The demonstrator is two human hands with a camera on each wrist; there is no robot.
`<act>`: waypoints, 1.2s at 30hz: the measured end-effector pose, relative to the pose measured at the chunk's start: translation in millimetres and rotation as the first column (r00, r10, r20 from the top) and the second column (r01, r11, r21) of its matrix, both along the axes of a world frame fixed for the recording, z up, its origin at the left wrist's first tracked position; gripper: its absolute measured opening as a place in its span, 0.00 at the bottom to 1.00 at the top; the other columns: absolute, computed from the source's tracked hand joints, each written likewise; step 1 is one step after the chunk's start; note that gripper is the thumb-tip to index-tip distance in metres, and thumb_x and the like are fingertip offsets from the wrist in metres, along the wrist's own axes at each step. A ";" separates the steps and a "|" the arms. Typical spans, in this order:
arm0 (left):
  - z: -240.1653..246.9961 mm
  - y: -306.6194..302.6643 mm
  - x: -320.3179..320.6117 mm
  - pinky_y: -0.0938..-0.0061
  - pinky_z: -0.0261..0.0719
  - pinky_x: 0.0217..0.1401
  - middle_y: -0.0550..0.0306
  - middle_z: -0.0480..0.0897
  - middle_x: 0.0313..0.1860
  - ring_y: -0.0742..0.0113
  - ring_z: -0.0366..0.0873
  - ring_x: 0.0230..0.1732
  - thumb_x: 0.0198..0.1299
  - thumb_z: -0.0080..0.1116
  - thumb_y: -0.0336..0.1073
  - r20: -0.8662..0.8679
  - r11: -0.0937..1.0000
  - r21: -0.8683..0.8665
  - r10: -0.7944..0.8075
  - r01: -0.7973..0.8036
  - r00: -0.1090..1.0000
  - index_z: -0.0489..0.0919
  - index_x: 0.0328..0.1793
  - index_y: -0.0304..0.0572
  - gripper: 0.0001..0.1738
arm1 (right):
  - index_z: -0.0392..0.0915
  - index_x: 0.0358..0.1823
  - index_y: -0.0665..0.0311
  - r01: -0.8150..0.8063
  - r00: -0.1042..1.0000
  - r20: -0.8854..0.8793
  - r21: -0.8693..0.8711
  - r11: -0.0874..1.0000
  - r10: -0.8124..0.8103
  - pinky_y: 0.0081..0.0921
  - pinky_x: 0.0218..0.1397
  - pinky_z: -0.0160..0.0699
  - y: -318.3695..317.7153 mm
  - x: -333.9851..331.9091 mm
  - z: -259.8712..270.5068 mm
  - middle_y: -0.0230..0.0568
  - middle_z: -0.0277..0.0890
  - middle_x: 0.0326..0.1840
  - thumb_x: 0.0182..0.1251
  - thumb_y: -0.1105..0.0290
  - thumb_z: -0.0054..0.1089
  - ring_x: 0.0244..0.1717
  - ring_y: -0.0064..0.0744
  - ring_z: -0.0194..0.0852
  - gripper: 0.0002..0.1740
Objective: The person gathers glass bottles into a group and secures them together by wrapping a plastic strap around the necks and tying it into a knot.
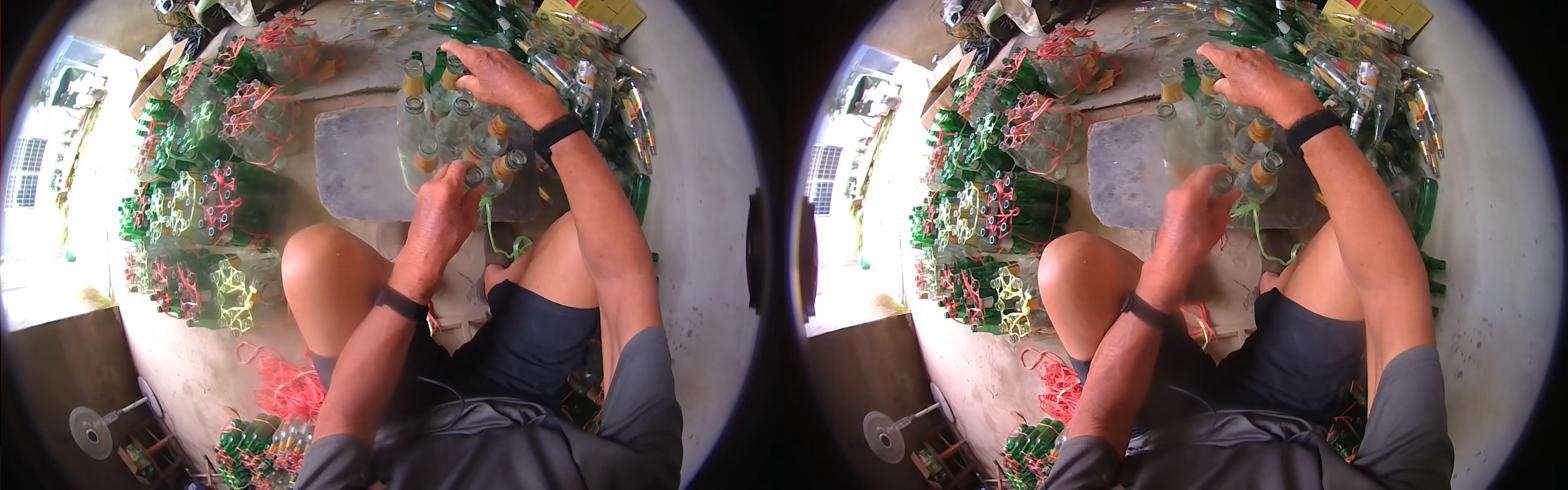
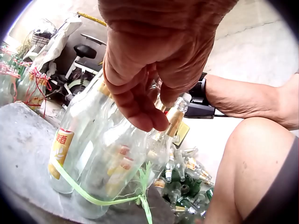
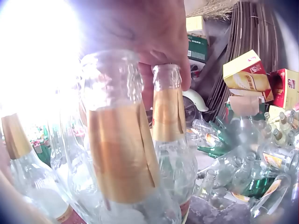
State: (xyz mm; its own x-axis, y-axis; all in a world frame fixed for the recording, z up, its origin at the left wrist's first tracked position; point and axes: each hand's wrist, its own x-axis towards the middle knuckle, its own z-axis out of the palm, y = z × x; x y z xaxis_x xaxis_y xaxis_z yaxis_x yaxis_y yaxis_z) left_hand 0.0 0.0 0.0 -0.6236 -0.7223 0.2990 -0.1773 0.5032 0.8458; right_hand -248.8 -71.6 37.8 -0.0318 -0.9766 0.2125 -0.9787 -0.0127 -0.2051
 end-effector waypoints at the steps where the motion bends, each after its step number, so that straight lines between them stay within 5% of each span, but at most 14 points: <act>1: -2.4 -0.6 -0.5 0.62 0.83 0.35 0.35 0.85 0.40 0.54 0.87 0.30 0.64 0.72 0.30 -0.005 1.000 -0.003 0.010 -0.010 1.000 0.81 0.59 0.37 0.19 | 0.69 0.72 0.59 -0.050 0.999 -0.018 -0.136 0.989 0.048 0.49 0.62 0.81 1.3 -1.2 1.3 0.58 0.82 0.57 0.64 0.69 0.68 0.59 0.60 0.81 0.34; 5: -2.8 2.3 2.5 0.63 0.83 0.35 0.38 0.85 0.36 0.55 0.87 0.29 0.64 0.72 0.30 0.011 1.000 0.014 0.008 -0.008 1.000 0.81 0.59 0.39 0.18 | 0.75 0.63 0.61 -0.107 0.992 -0.109 -0.390 0.915 0.070 0.49 0.57 0.81 11.8 3.4 22.5 0.51 0.83 0.46 0.66 0.71 0.63 0.50 0.58 0.82 0.23; 7: -5.0 1.8 1.4 0.64 0.83 0.35 0.38 0.85 0.35 0.57 0.87 0.29 0.64 0.72 0.30 0.003 1.000 0.019 0.006 -0.006 1.000 0.81 0.59 0.39 0.18 | 0.79 0.55 0.61 -0.045 0.997 -0.079 -0.319 0.947 0.021 0.49 0.57 0.83 21.3 15.6 45.3 0.49 0.86 0.50 0.66 0.65 0.67 0.55 0.55 0.84 0.17; 9: -5.3 1.8 1.6 0.64 0.83 0.35 0.38 0.85 0.35 0.58 0.87 0.29 0.64 0.72 0.30 0.001 1.000 0.024 0.005 -0.005 1.000 0.81 0.59 0.39 0.18 | 0.81 0.46 0.63 -0.022 0.994 0.109 -0.017 1.000 0.023 0.50 0.54 0.82 30.7 30.9 61.9 0.49 0.86 0.46 0.67 0.60 0.66 0.54 0.55 0.84 0.14; 10: -4.6 2.0 1.7 0.65 0.83 0.36 0.38 0.85 0.34 0.60 0.87 0.30 0.65 0.72 0.31 0.009 0.999 0.031 0.009 -0.009 1.000 0.81 0.59 0.40 0.18 | 0.82 0.41 0.63 -0.032 0.992 0.123 -0.046 0.998 0.037 0.51 0.54 0.81 30.6 34.3 53.7 0.49 0.85 0.43 0.66 0.56 0.67 0.54 0.56 0.83 0.17; 21: 3.2 3.9 2.2 0.66 0.83 0.39 0.42 0.87 0.35 0.64 0.87 0.32 0.67 0.69 0.32 0.054 0.991 0.134 0.007 -0.014 0.999 0.82 0.60 0.41 0.16 | 0.82 0.49 0.64 -0.073 0.997 0.035 0.156 0.985 0.068 0.51 0.60 0.78 48.5 45.3 31.0 0.55 0.84 0.50 0.60 0.59 0.68 0.57 0.60 0.81 0.20; 23: 9.0 4.2 2.6 0.58 0.84 0.36 0.33 0.85 0.45 0.42 0.88 0.34 0.63 0.71 0.29 0.068 0.991 0.135 -0.016 0.006 0.998 0.80 0.60 0.32 0.21 | 0.82 0.50 0.63 -0.058 0.998 0.004 0.143 0.988 0.058 0.52 0.61 0.78 47.9 46.6 29.8 0.55 0.84 0.49 0.60 0.60 0.68 0.57 0.61 0.81 0.20; 33: 8.1 2.8 4.2 0.58 0.83 0.36 0.33 0.85 0.44 0.42 0.87 0.33 0.63 0.71 0.30 0.104 0.993 0.117 -0.018 0.006 0.994 0.80 0.60 0.33 0.21 | 0.82 0.51 0.64 -0.036 0.995 -0.096 -0.013 0.999 0.034 0.54 0.63 0.77 44.0 43.8 13.2 0.56 0.85 0.48 0.60 0.64 0.67 0.57 0.61 0.81 0.19; 35: 3.1 2.4 4.3 0.64 0.82 0.36 0.41 0.86 0.31 0.59 0.88 0.29 0.66 0.68 0.31 0.083 0.996 0.085 -0.005 -0.002 0.997 0.82 0.61 0.40 0.17 | 0.82 0.52 0.64 -0.018 0.996 -0.085 0.016 1.000 0.019 0.54 0.63 0.77 41.0 44.1 15.9 0.56 0.85 0.48 0.61 0.64 0.68 0.57 0.61 0.81 0.19; 36: 2.7 2.6 4.4 0.64 0.82 0.36 0.41 0.86 0.31 0.59 0.88 0.29 0.66 0.68 0.31 0.083 0.996 0.084 -0.004 -0.003 0.997 0.82 0.61 0.40 0.17 | 0.82 0.52 0.64 0.000 0.997 -0.073 0.046 0.999 0.003 0.54 0.63 0.77 40.0 44.2 16.4 0.57 0.85 0.48 0.61 0.64 0.68 0.57 0.61 0.82 0.19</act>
